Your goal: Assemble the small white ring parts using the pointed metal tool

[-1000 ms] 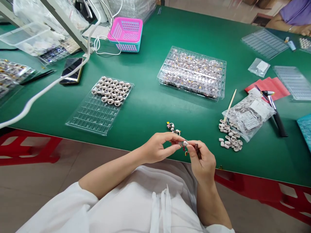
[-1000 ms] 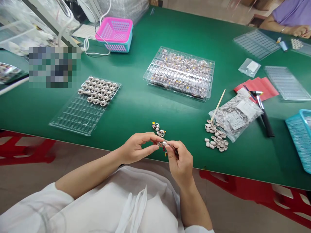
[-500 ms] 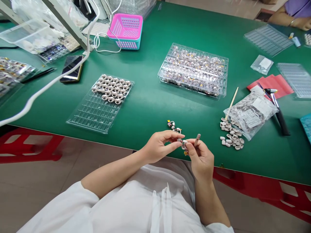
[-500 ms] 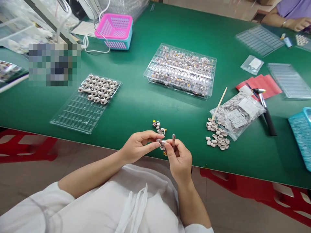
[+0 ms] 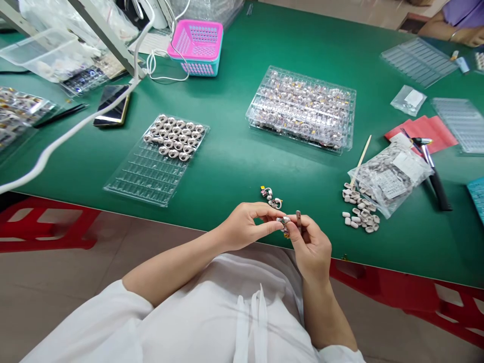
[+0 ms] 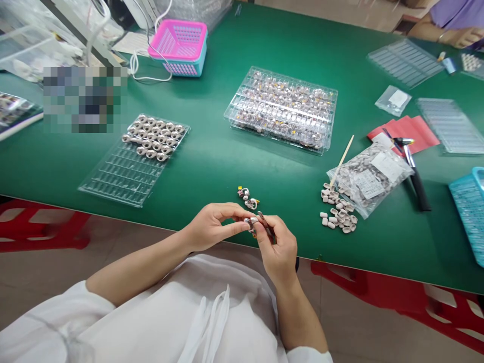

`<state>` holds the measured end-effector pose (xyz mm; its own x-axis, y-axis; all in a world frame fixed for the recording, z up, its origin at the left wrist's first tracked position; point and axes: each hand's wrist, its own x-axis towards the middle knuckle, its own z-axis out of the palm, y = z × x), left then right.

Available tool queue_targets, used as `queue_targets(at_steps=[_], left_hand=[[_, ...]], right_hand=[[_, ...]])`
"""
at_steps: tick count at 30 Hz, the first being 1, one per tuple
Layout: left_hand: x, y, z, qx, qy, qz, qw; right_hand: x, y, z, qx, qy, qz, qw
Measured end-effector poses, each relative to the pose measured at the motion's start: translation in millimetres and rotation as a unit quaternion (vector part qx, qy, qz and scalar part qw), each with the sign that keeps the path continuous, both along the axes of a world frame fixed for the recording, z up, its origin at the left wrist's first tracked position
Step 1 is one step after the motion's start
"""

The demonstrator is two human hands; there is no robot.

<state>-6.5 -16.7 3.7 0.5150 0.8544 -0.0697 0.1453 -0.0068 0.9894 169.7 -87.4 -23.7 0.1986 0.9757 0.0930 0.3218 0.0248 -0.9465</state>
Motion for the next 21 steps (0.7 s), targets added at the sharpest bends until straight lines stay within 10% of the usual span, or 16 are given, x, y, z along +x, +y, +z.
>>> queue_targets(at_steps=[13, 21], left_hand=[[-2.2, 3.8, -6.7, 0.158, 0.013, -0.010, 0.987], [6.3, -10.2, -5.2, 0.002, -0.053, 0.095, 0.994]], right_hand=[[7.0, 9.3, 6.2, 0.160, -0.122, 0.072, 0.977], [-5.5, 1.4, -4.7, 0.126, -0.001, 0.020, 0.992]])
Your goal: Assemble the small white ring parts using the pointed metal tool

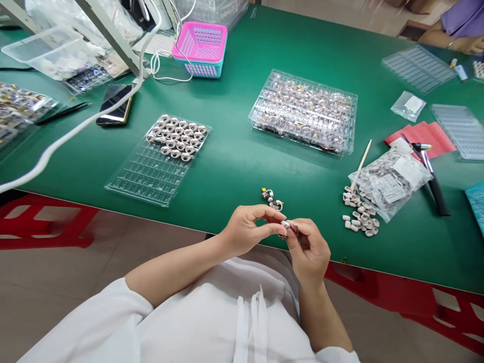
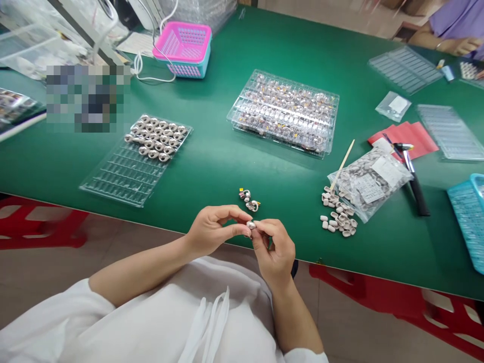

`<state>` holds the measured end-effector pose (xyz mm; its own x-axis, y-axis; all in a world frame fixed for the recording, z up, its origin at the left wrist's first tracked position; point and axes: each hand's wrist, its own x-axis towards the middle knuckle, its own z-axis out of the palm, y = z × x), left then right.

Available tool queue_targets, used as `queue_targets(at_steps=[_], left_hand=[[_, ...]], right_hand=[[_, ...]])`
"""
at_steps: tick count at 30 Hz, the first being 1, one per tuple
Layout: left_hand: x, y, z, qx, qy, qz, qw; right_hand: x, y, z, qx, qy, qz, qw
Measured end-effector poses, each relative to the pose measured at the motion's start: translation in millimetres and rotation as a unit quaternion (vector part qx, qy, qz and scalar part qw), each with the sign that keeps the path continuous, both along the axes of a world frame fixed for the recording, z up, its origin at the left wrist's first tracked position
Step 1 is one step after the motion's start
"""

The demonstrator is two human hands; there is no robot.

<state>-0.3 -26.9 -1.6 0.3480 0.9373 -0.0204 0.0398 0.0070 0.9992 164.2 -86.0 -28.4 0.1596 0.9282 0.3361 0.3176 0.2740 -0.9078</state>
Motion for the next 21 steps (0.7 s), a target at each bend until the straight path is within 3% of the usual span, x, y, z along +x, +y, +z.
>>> queue_targets(at_steps=[4, 12, 21], left_hand=[[-2.3, -0.4, -1.5, 0.034, -0.023, -0.009, 0.999], [-8.4, 1.6, 1.6, 0.138, -0.006, -0.031, 0.990], [-6.4, -2.5, -0.1, 0.093, -0.013, -0.003, 0.996]], right_hand=[[-5.8, -0.7, -6.7, 0.030, 0.042, -0.010, 0.999], [-1.1, 1.8, -1.4, -0.008, 0.035, 0.027, 0.999], [2.8, 0.5, -0.2, -0.030, 0.053, 0.045, 0.997]])
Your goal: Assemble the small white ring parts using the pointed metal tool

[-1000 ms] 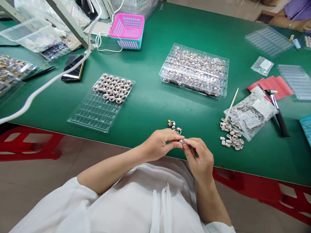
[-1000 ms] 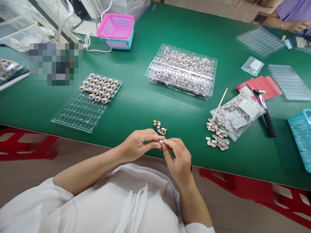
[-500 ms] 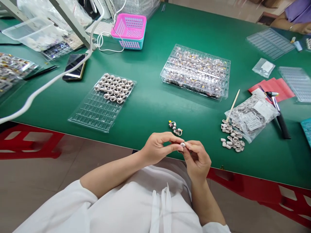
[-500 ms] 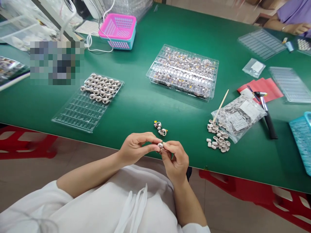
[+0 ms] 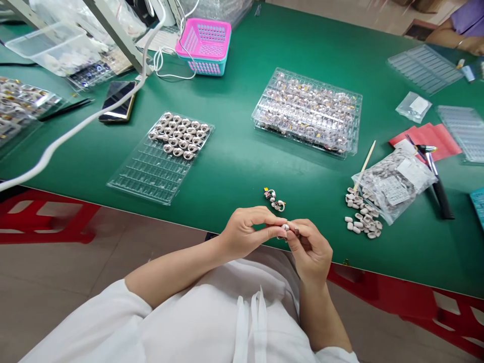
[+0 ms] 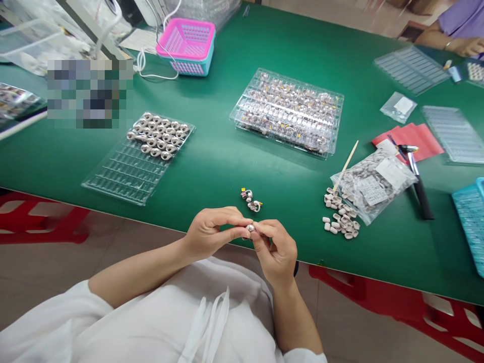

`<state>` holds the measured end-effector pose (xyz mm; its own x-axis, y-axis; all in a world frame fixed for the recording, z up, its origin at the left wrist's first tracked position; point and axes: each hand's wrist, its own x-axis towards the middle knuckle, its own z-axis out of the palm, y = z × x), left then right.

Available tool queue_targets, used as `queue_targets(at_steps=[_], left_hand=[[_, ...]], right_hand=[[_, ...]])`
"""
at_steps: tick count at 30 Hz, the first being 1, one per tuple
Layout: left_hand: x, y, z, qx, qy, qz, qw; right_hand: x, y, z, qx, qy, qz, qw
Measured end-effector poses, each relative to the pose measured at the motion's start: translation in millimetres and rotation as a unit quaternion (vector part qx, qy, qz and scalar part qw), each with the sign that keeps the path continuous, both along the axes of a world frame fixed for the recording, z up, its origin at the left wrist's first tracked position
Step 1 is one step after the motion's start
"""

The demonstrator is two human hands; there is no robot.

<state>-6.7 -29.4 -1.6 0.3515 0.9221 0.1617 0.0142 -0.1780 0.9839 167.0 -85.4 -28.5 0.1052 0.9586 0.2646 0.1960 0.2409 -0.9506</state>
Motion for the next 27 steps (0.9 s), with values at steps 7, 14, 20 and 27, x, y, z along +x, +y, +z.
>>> queue_targets(at_steps=[7, 14, 20, 27], left_hand=[[0.8, -0.1, -0.1, -0.030, -0.029, -0.001, 0.999], [-4.7, 8.5, 5.1, -0.243, -0.077, -0.063, 0.965], [-9.7, 21.1, 6.1, -0.410, -0.140, -0.177, 0.884], [-10.6, 19.9, -0.1, -0.405, -0.146, -0.195, 0.881]], right_hand=[[3.1, 1.5, -0.9, 0.031, -0.008, 0.021, 0.999], [8.5, 5.0, 4.7, 0.038, -0.041, 0.065, 0.996], [9.5, 8.9, 15.7, 0.030, -0.028, 0.142, 0.989], [9.4, 7.5, 11.6, 0.008, -0.001, 0.155, 0.988]])
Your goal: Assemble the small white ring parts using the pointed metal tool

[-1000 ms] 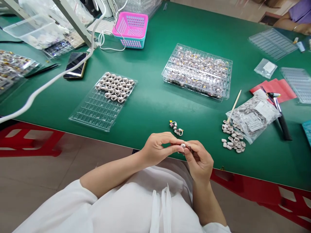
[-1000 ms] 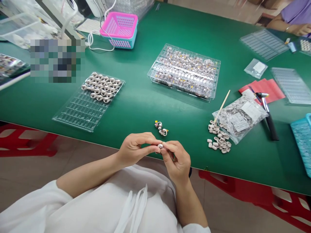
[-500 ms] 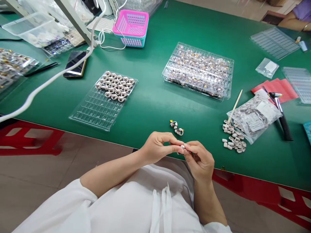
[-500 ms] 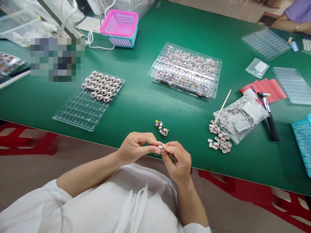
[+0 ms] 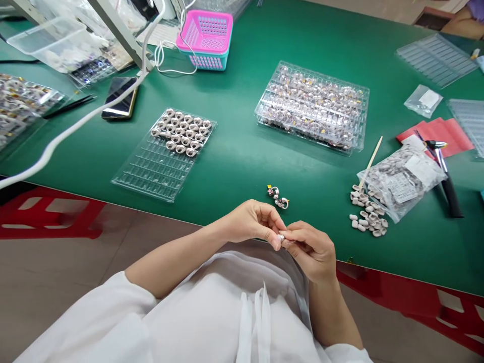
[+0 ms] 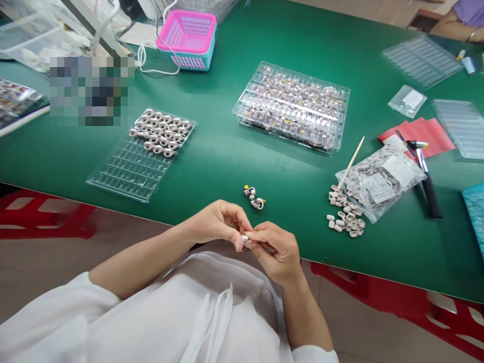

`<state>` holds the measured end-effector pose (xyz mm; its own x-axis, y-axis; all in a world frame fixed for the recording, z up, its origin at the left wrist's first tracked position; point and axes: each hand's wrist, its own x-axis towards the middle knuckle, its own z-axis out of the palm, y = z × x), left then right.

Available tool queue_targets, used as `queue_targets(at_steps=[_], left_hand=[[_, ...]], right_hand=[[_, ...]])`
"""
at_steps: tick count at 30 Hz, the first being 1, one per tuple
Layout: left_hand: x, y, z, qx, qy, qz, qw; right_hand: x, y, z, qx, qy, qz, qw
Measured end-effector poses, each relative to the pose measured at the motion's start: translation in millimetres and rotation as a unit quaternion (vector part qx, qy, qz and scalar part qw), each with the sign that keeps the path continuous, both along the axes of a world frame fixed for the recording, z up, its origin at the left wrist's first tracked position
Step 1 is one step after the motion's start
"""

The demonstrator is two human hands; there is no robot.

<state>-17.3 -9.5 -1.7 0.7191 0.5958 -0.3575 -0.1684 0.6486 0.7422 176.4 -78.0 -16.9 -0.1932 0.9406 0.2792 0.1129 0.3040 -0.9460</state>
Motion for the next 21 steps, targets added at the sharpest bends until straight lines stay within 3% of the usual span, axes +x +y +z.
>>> queue_targets(at_steps=[11, 21], left_hand=[[1.3, -1.0, 2.7, 0.011, 0.023, 0.024, 0.999], [14.6, -8.5, 15.3, 0.152, 0.118, 0.110, 0.975]], right_hand=[[-2.2, -1.7, -5.1, -0.005, -0.001, -0.030, 1.000], [-7.4, -9.0, -20.1, 0.014, 0.013, -0.184, 0.983]])
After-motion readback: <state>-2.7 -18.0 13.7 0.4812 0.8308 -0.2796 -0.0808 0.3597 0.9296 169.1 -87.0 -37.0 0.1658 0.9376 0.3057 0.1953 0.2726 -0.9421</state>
